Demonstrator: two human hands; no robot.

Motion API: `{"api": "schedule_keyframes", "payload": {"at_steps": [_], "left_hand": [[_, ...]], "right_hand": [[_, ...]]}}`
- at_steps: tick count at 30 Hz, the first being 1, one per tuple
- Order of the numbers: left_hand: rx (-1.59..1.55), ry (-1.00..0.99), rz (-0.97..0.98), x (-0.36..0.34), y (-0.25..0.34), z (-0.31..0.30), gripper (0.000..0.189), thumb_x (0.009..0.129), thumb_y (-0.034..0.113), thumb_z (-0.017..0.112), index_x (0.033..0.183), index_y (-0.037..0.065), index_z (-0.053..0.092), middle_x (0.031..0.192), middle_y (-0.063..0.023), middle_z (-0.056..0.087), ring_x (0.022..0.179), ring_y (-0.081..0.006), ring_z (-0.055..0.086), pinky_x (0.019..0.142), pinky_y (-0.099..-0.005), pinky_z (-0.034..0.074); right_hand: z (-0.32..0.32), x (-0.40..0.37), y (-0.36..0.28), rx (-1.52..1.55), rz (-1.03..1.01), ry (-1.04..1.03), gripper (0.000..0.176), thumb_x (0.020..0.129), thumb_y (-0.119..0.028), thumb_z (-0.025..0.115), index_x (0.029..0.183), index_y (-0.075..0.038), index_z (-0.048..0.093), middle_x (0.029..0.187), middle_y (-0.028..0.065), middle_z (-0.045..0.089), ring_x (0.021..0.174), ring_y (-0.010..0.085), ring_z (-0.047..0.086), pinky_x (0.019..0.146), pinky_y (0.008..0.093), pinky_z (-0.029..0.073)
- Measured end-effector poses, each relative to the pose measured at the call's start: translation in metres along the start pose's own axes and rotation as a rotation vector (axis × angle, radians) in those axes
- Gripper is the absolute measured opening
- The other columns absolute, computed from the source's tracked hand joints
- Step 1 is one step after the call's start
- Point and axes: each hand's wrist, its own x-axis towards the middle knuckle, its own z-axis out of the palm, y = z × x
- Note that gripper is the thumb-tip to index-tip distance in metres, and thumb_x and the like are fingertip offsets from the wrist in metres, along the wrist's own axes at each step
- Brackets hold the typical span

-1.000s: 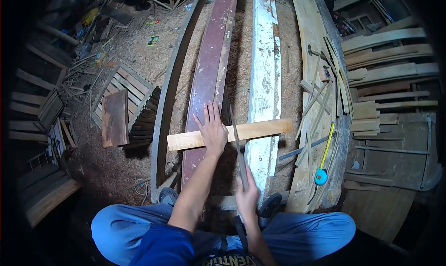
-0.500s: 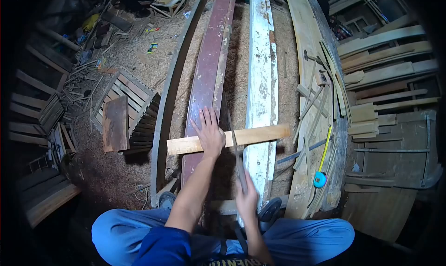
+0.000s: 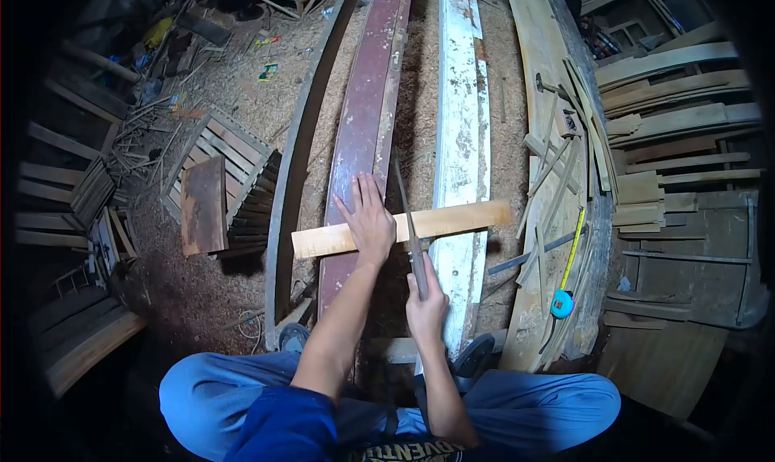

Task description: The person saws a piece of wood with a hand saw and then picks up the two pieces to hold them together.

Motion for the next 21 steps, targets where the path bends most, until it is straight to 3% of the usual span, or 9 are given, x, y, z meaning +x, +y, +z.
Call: {"api": "schedule_keyframes", "payload": {"at_steps": [4, 6, 10, 12, 15, 19, 21], "left_hand": [[0.015, -0.038, -0.024, 0.008, 0.006, -0.009, 0.077, 0.089, 0.013, 0.055, 0.163, 0.004, 0.034, 0.169, -0.0145, 0.035, 0.160, -0.0307, 0.026, 0.127, -0.0683, 0.006], [0.008, -0.052, 0.006, -0.005, 0.004, 0.001, 0.076, 0.089, 0.012, 0.054, 0.162, 0.004, 0.035, 0.169, -0.0143, 0.035, 0.160, -0.0303, 0.025, 0.127, -0.0682, 0.006], [-0.044, 0.072, 0.035, 0.003, 0.004, -0.002, 0.074, 0.089, 0.011, 0.054, 0.160, 0.002, 0.038, 0.170, -0.0152, 0.034, 0.160, -0.0303, 0.025, 0.128, -0.0674, 0.006], [-0.035, -0.013, 0.008, 0.006, 0.005, -0.011, 0.072, 0.090, 0.010, 0.053, 0.160, 0.000, 0.038, 0.170, -0.0152, 0.034, 0.160, -0.0294, 0.025, 0.128, -0.0668, 0.005], [-0.028, -0.001, -0.021, 0.005, 0.006, -0.008, 0.073, 0.089, 0.010, 0.053, 0.160, 0.000, 0.038, 0.170, -0.0152, 0.034, 0.161, -0.0291, 0.024, 0.128, -0.0666, 0.004], [-0.019, 0.001, 0.004, 0.001, 0.004, 0.000, 0.075, 0.088, 0.010, 0.054, 0.161, 0.002, 0.037, 0.170, -0.0150, 0.033, 0.161, -0.0298, 0.023, 0.128, -0.0673, 0.003], [-0.041, 0.001, -0.005, 0.004, 0.005, -0.004, 0.074, 0.089, 0.010, 0.053, 0.160, 0.002, 0.038, 0.170, -0.0151, 0.034, 0.161, -0.0297, 0.024, 0.128, -0.0671, 0.003]], "right_hand": [[-0.028, -0.064, 0.040, 0.155, -0.039, -0.031, 0.048, 0.105, -0.016, 0.062, 0.151, -0.004, 0.054, 0.135, 0.0256, 0.067, 0.129, 0.0363, 0.065, 0.102, 0.0413, 0.052], [-0.036, -0.073, 0.027, 0.060, -0.027, 0.000, 0.049, 0.105, -0.016, 0.062, 0.150, -0.002, 0.054, 0.135, 0.0248, 0.068, 0.129, 0.0336, 0.066, 0.102, 0.0395, 0.052], [-0.001, 0.021, -0.001, 0.052, -0.036, -0.026, 0.047, 0.104, -0.014, 0.064, 0.148, 0.000, 0.055, 0.137, 0.0284, 0.065, 0.126, 0.0438, 0.064, 0.102, 0.0433, 0.051], [-0.005, -0.002, 0.007, 0.030, -0.048, -0.002, 0.047, 0.105, -0.013, 0.063, 0.148, 0.003, 0.054, 0.138, 0.0262, 0.066, 0.128, 0.0291, 0.066, 0.107, 0.0364, 0.049], [-0.032, -0.066, 0.027, 0.228, -0.016, -0.018, 0.047, 0.104, -0.010, 0.061, 0.148, 0.003, 0.054, 0.137, 0.0259, 0.067, 0.128, 0.0287, 0.066, 0.106, 0.0359, 0.050], [-0.004, 0.009, -0.005, 0.009, -0.006, -0.030, 0.047, 0.105, -0.012, 0.062, 0.149, 0.001, 0.055, 0.136, 0.0242, 0.068, 0.127, 0.0269, 0.067, 0.105, 0.0361, 0.050], [-0.011, -0.009, -0.001, 0.020, 0.000, -0.019, 0.047, 0.104, -0.010, 0.063, 0.149, 0.002, 0.055, 0.137, 0.0240, 0.068, 0.127, 0.0268, 0.067, 0.106, 0.0362, 0.049]]}}
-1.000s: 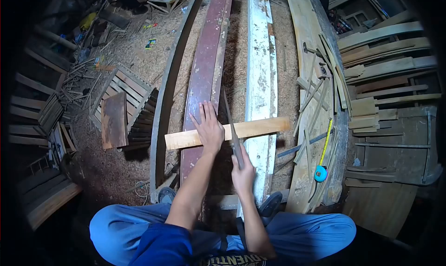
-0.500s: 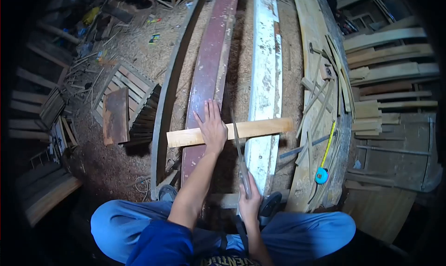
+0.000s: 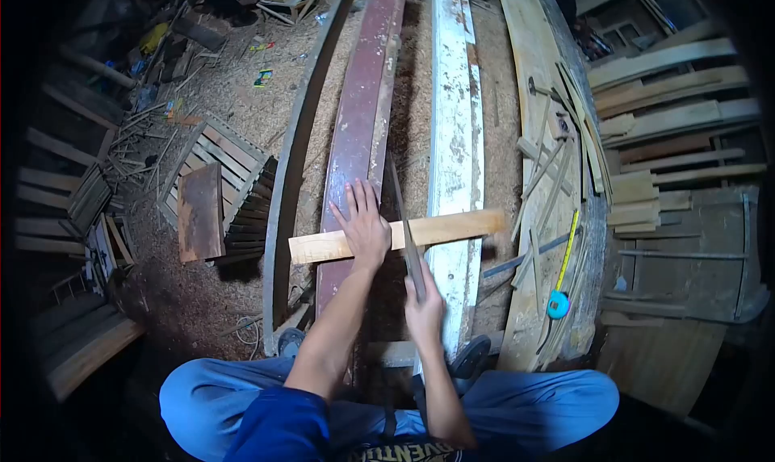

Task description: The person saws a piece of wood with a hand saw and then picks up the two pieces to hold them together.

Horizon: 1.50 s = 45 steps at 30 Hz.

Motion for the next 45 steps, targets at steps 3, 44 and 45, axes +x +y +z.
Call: {"api": "schedule_keyframes", "payload": {"at_steps": [3, 44, 45], "left_hand": [[0.002, -0.037, -0.085, 0.003, -0.001, 0.003, 0.073, 0.089, 0.010, 0.054, 0.160, 0.001, 0.038, 0.170, -0.0152, 0.034, 0.161, -0.0296, 0.023, 0.128, -0.0670, 0.003], [-0.007, -0.020, -0.103, -0.010, 0.003, 0.001, 0.079, 0.088, 0.010, 0.056, 0.162, -0.001, 0.032, 0.171, -0.0154, 0.031, 0.161, -0.0294, 0.022, 0.128, -0.0652, 0.003], [-0.006, 0.052, -0.112, 0.004, 0.000, 0.009, 0.078, 0.089, 0.010, 0.055, 0.162, -0.002, 0.032, 0.171, -0.0159, 0.031, 0.161, -0.0297, 0.022, 0.128, -0.0649, 0.003]], "right_hand": [[-0.027, -0.063, 0.009, 0.137, 0.023, 0.001, 0.049, 0.100, 0.003, 0.063, 0.147, 0.008, 0.054, 0.141, 0.0224, 0.066, 0.132, 0.0255, 0.063, 0.112, 0.0364, 0.046], [-0.019, -0.070, 0.018, 0.096, 0.020, 0.036, 0.050, 0.101, -0.004, 0.065, 0.148, 0.007, 0.053, 0.141, 0.0253, 0.065, 0.131, 0.0246, 0.064, 0.109, 0.0354, 0.047], [-0.013, -0.050, 0.009, 0.034, 0.018, 0.057, 0.050, 0.101, -0.004, 0.065, 0.148, 0.006, 0.053, 0.139, 0.0245, 0.066, 0.129, 0.0236, 0.065, 0.108, 0.0352, 0.048]]}}
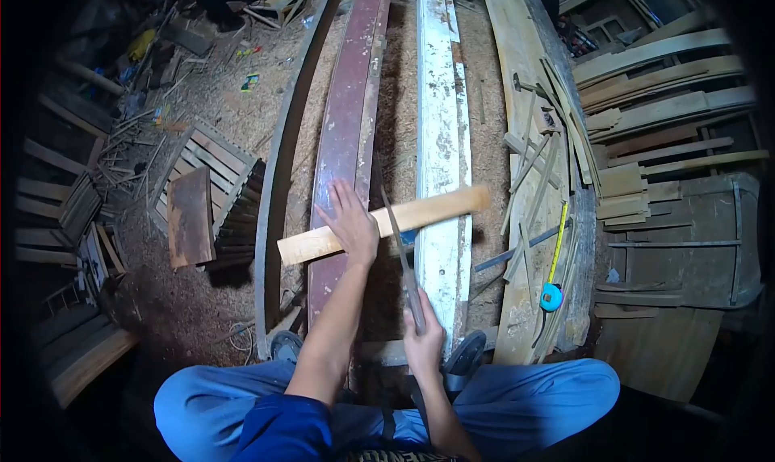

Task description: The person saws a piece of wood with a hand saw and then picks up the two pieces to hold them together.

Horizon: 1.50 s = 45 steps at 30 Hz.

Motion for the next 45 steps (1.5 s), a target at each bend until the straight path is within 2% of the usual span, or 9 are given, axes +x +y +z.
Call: {"api": "schedule_keyframes", "payload": {"at_steps": [15, 18, 21, 24, 32, 39, 42, 44, 45], "left_hand": [[-0.045, 0.015, 0.095, 0.009, 0.000, -0.003, 0.057, 0.095, 0.020, 0.053, 0.148, -0.001, 0.052, 0.160, -0.0196, 0.045, 0.157, -0.0320, 0.030, 0.129, -0.0624, 0.011], [-0.186, -0.033, 0.326, -0.007, -0.013, -0.014, 0.055, 0.096, 0.024, 0.054, 0.145, -0.002, 0.053, 0.152, -0.0204, 0.052, 0.148, -0.0345, 0.040, 0.127, -0.0573, 0.019], [-0.264, -0.084, 0.449, -0.031, -0.025, -0.025, 0.063, 0.096, 0.034, 0.064, 0.146, -0.004, 0.051, 0.145, -0.0219, 0.055, 0.136, -0.0390, 0.049, 0.120, -0.0528, 0.030], [-0.413, -0.164, 0.529, -0.022, -0.044, -0.023, 0.075, 0.091, 0.034, 0.075, 0.150, -0.004, 0.048, 0.140, -0.0240, 0.057, 0.129, -0.0418, 0.052, 0.115, -0.0500, 0.036], [-0.293, -0.220, 0.495, -0.014, -0.023, -0.045, 0.064, 0.070, 0.014, 0.089, 0.127, 0.001, 0.061, 0.118, -0.0175, 0.063, 0.117, -0.0373, 0.056, 0.099, -0.0509, 0.042], [-0.443, -0.092, 0.478, -0.020, -0.015, -0.048, 0.045, 0.067, -0.004, 0.078, 0.109, 0.007, 0.067, 0.101, -0.0114, 0.063, 0.103, -0.0336, 0.062, 0.089, -0.0472, 0.049], [-0.437, -0.062, 0.552, -0.024, -0.017, -0.050, 0.045, 0.066, -0.003, 0.078, 0.109, 0.007, 0.070, 0.101, -0.0107, 0.065, 0.102, -0.0333, 0.064, 0.087, -0.0457, 0.051], [-0.473, -0.040, 0.601, -0.023, -0.021, -0.053, 0.040, 0.070, 0.000, 0.081, 0.106, 0.008, 0.070, 0.103, -0.0098, 0.068, 0.095, -0.0342, 0.065, 0.080, -0.0454, 0.050], [-0.470, 0.022, 0.620, -0.023, -0.019, -0.060, 0.039, 0.070, 0.001, 0.081, 0.107, 0.008, 0.070, 0.102, -0.0095, 0.068, 0.095, -0.0334, 0.065, 0.080, -0.0452, 0.050]], "right_hand": [[-0.026, 0.033, -0.008, 0.048, -0.015, -0.108, 0.052, 0.102, -0.011, 0.070, 0.150, 0.002, 0.055, 0.133, 0.0201, 0.071, 0.119, 0.0182, 0.067, 0.104, 0.0323, 0.049], [-0.031, 0.036, -0.022, 0.004, 0.009, -0.117, 0.051, 0.102, -0.013, 0.070, 0.148, 0.002, 0.057, 0.131, 0.0207, 0.072, 0.118, 0.0196, 0.068, 0.103, 0.0330, 0.050], [-0.032, 0.035, -0.027, -0.002, -0.022, -0.103, 0.047, 0.101, -0.013, 0.068, 0.145, 0.000, 0.059, 0.130, 0.0245, 0.071, 0.122, 0.0309, 0.070, 0.103, 0.0382, 0.051], [-0.039, 0.038, -0.024, 0.027, -0.033, -0.119, 0.049, 0.101, -0.013, 0.070, 0.147, 0.002, 0.058, 0.129, 0.0208, 0.073, 0.118, 0.0208, 0.069, 0.102, 0.0340, 0.051], [-0.061, 0.026, -0.068, -0.075, 0.000, -0.117, 0.048, 0.101, -0.012, 0.070, 0.145, 0.003, 0.059, 0.131, 0.0229, 0.072, 0.117, 0.0219, 0.070, 0.102, 0.0340, 0.052], [-0.099, 0.036, -0.083, 0.026, -0.188, 0.018, 0.047, 0.101, -0.011, 0.068, 0.146, 0.000, 0.059, 0.138, 0.0238, 0.068, 0.126, 0.0305, 0.067, 0.107, 0.0383, 0.051], [-0.087, 0.047, -0.066, -0.005, -0.253, 0.057, 0.048, 0.102, -0.011, 0.068, 0.147, 0.001, 0.058, 0.138, 0.0241, 0.067, 0.127, 0.0301, 0.067, 0.107, 0.0381, 0.050], [-0.076, 0.042, -0.067, -0.076, -0.180, 0.052, 0.048, 0.102, -0.007, 0.067, 0.148, 0.003, 0.057, 0.134, 0.0214, 0.070, 0.121, 0.0215, 0.067, 0.105, 0.0350, 0.050], [-0.070, 0.042, -0.061, -0.054, -0.199, 0.049, 0.047, 0.102, -0.012, 0.067, 0.147, -0.001, 0.058, 0.134, 0.0255, 0.069, 0.127, 0.0310, 0.068, 0.104, 0.0390, 0.052]]}}
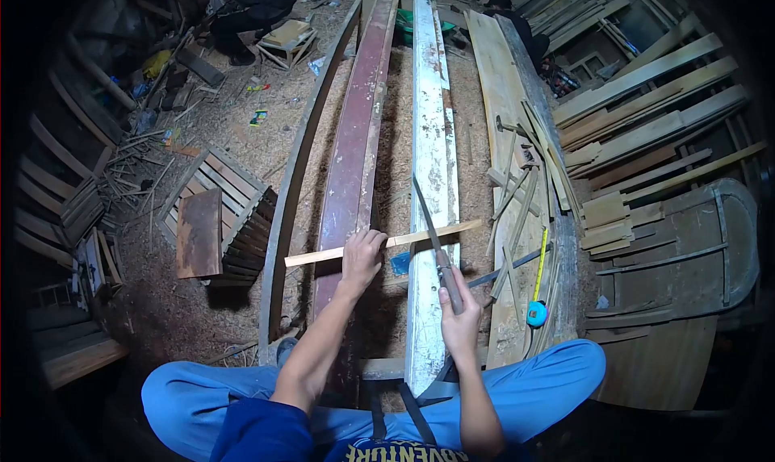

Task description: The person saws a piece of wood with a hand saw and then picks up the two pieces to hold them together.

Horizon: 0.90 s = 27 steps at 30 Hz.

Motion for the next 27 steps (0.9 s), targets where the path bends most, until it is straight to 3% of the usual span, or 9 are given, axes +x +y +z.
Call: {"api": "schedule_keyframes", "payload": {"at_steps": [4, 10, 14, 19, 23, 24, 25, 26, 27], "left_hand": [[-0.017, 0.030, 0.036, 0.007, 0.013, -0.021, 0.037, 0.073, 0.001, 0.080, 0.107, 0.008, 0.070, 0.100, -0.0093, 0.068, 0.097, -0.0318, 0.064, 0.081, -0.0447, 0.049], [0.074, -0.042, -0.058, -0.009, 0.003, 0.009, 0.038, 0.075, -0.002, 0.077, 0.112, 0.007, 0.070, 0.102, -0.0093, 0.069, 0.098, -0.0322, 0.064, 0.082, -0.0449, 0.049], [0.022, -0.003, -0.004, 0.001, 0.011, 0.002, 0.041, 0.075, -0.002, 0.077, 0.114, 0.008, 0.070, 0.102, -0.0106, 0.069, 0.097, -0.0334, 0.063, 0.081, -0.0456, 0.049], [0.060, -0.093, -0.019, 0.003, 0.008, -0.004, 0.037, 0.080, 0.003, 0.077, 0.116, 0.005, 0.069, 0.106, -0.0127, 0.069, 0.098, -0.0352, 0.064, 0.084, -0.0464, 0.050], [0.014, -0.048, -0.087, -0.002, 0.002, 0.005, 0.030, 0.088, 0.010, 0.075, 0.118, 0.006, 0.073, 0.105, -0.0153, 0.073, 0.099, -0.0352, 0.065, 0.086, -0.0457, 0.050], [-0.053, -0.101, -0.138, 0.004, 0.000, 0.001, 0.024, 0.092, 0.015, 0.074, 0.114, 0.006, 0.076, 0.104, -0.0151, 0.075, 0.101, -0.0340, 0.066, 0.087, -0.0449, 0.051], [-0.168, -0.162, -0.199, 0.008, -0.001, -0.003, 0.023, 0.094, 0.018, 0.073, 0.112, 0.005, 0.077, 0.100, -0.0140, 0.076, 0.103, -0.0324, 0.067, 0.095, -0.0463, 0.048], [-0.131, -0.209, -0.181, 0.012, -0.002, -0.006, 0.022, 0.095, 0.019, 0.072, 0.112, 0.005, 0.077, 0.103, -0.0134, 0.075, 0.107, -0.0326, 0.065, 0.100, -0.0474, 0.046], [-0.090, -0.258, -0.167, 0.014, -0.003, -0.009, 0.022, 0.096, 0.021, 0.071, 0.112, 0.006, 0.077, 0.107, -0.0129, 0.075, 0.112, -0.0329, 0.064, 0.105, -0.0484, 0.043]], "right_hand": [[0.004, -0.003, 0.007, 0.112, -0.026, 0.051, 0.047, 0.103, -0.015, 0.068, 0.147, -0.002, 0.058, 0.133, 0.0259, 0.069, 0.127, 0.0325, 0.068, 0.103, 0.0390, 0.052], [0.011, -0.006, 0.015, 0.145, 0.022, 0.028, 0.047, 0.103, -0.015, 0.067, 0.147, -0.003, 0.058, 0.136, 0.0252, 0.068, 0.127, 0.0332, 0.067, 0.103, 0.0399, 0.053], [0.008, -0.008, 0.017, 0.103, 0.008, 0.032, 0.049, 0.102, -0.015, 0.068, 0.148, -0.002, 0.058, 0.138, 0.0251, 0.066, 0.128, 0.0352, 0.066, 0.104, 0.0406, 0.052], [0.008, -0.012, 0.018, 0.162, 0.035, 0.088, 0.049, 0.102, -0.015, 0.069, 0.147, -0.001, 0.057, 0.139, 0.0254, 0.066, 0.129, 0.0350, 0.066, 0.106, 0.0401, 0.051], [0.015, -0.014, 0.021, 0.178, 0.052, 0.059, 0.049, 0.102, -0.016, 0.069, 0.147, 0.000, 0.057, 0.138, 0.0247, 0.067, 0.128, 0.0318, 0.067, 0.106, 0.0389, 0.051], [0.016, -0.015, 0.022, 0.185, 0.072, 0.020, 0.050, 0.103, -0.014, 0.067, 0.149, 0.002, 0.055, 0.138, 0.0227, 0.067, 0.127, 0.0268, 0.066, 0.107, 0.0368, 0.050], [0.018, -0.014, 0.023, 0.190, 0.090, -0.016, 0.050, 0.104, -0.012, 0.066, 0.150, 0.004, 0.053, 0.138, 0.0206, 0.068, 0.125, 0.0217, 0.065, 0.108, 0.0346, 0.049], [0.020, -0.015, 0.025, 0.215, 0.089, 0.001, 0.050, 0.103, -0.019, 0.068, 0.148, 0.000, 0.057, 0.137, 0.0236, 0.068, 0.126, 0.0279, 0.068, 0.105, 0.0377, 0.051], [0.023, -0.016, 0.028, 0.212, 0.092, -0.001, 0.050, 0.103, -0.019, 0.068, 0.148, 0.000, 0.057, 0.137, 0.0236, 0.068, 0.126, 0.0279, 0.068, 0.105, 0.0377, 0.051]]}}
